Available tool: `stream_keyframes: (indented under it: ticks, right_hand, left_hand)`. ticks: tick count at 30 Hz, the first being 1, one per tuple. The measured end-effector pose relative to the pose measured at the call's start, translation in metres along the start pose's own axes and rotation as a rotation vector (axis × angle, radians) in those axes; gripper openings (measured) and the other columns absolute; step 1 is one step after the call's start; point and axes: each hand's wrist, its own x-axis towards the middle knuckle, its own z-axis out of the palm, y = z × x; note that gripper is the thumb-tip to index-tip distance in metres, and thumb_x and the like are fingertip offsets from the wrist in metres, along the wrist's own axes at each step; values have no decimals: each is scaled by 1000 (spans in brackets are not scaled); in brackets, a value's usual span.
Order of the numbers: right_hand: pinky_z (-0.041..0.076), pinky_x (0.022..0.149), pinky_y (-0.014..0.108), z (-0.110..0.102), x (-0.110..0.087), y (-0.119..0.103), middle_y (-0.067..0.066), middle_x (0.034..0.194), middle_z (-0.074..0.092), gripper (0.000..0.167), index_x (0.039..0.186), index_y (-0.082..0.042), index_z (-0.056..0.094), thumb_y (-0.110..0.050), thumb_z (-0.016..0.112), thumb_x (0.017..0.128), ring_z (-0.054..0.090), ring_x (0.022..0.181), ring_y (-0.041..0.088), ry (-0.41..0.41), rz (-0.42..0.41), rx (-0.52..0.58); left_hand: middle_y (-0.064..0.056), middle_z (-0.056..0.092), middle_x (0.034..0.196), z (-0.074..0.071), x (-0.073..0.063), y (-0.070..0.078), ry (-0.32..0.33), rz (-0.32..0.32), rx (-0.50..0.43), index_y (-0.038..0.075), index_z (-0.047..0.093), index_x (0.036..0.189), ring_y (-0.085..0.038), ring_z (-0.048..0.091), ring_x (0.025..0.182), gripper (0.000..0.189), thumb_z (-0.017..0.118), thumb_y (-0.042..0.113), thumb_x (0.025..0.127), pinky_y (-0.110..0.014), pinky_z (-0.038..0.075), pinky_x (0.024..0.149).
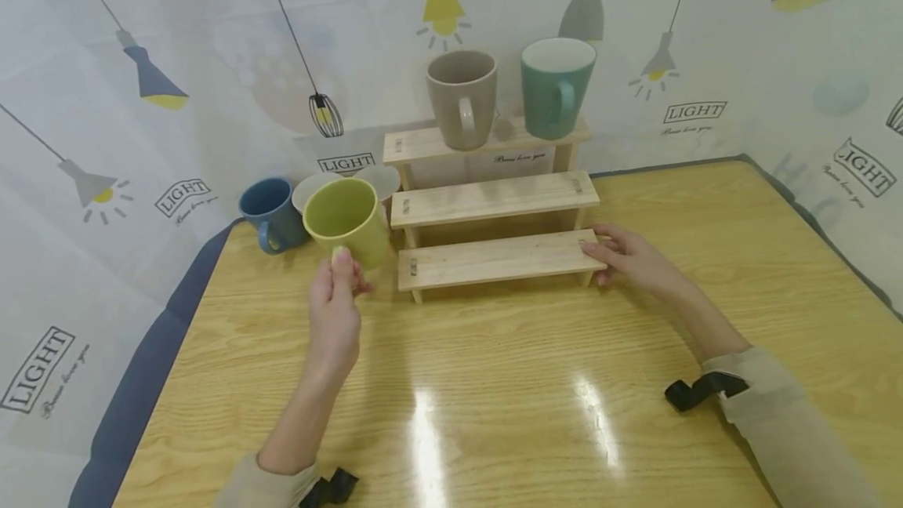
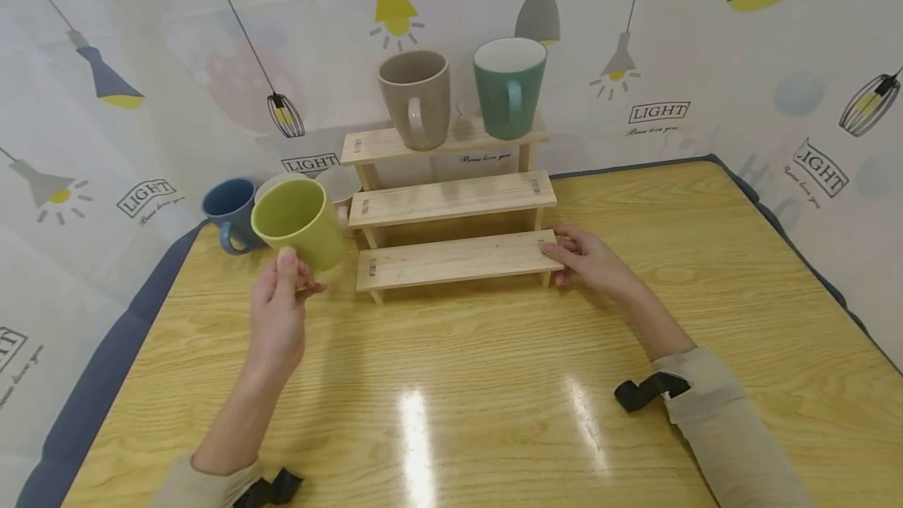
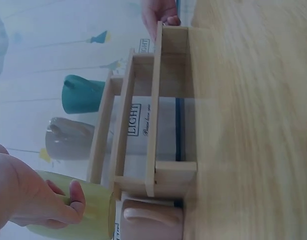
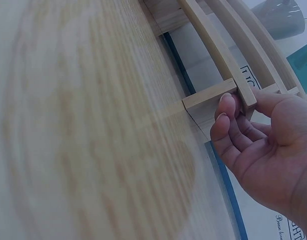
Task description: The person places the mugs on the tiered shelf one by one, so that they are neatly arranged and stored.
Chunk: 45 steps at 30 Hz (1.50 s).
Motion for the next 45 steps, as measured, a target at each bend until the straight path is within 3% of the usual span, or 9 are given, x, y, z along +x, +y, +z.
stream_keyframes:
  ticks: [11,21,33,39,45]
  right_hand:
    - [54,82,26,0,-2,-2,35,139,50,76,157,7,14,-34,54,106,69,82,24,-5,4,-6]
    - [54,81,26,0,-2,-2,33,132,56,76,156,7,15,-34,54,106,68,79,22,1,0,-1]
    - [54,82,26,1,0,0,32,131,57,74,157,7,15,-32,53,107,68,80,23,-1,-6,-16]
    - [54,83,26,1,0,-1,33,132,56,75,157,7,14,-33,53,107,68,80,22,-4,-7,-11]
    - [54,81,25,0,-1,-1,34,132,56,76,157,6,15,-35,54,106,68,79,20,4,10,-6]
  left_hand:
    - [-9,46,97,28,-10,18,-85,21,-3,0,47,100,-21,52,91,36,34,31,112,-37,48,91]
    - [-8,44,85,60,-14,24,-160,84,-55,2,49,98,-20,52,83,31,35,25,112,-31,47,81]
    - [-7,43,82,101,-23,21,-259,77,-83,-3,49,99,-22,45,79,31,37,23,112,-29,40,74]
    - [-2,41,82,120,-25,19,-311,55,-98,1,50,101,-20,40,77,30,37,26,112,-26,35,67]
    - [-1,41,84,140,-25,16,-340,76,-102,3,50,100,-16,38,75,28,37,25,112,-25,35,67]
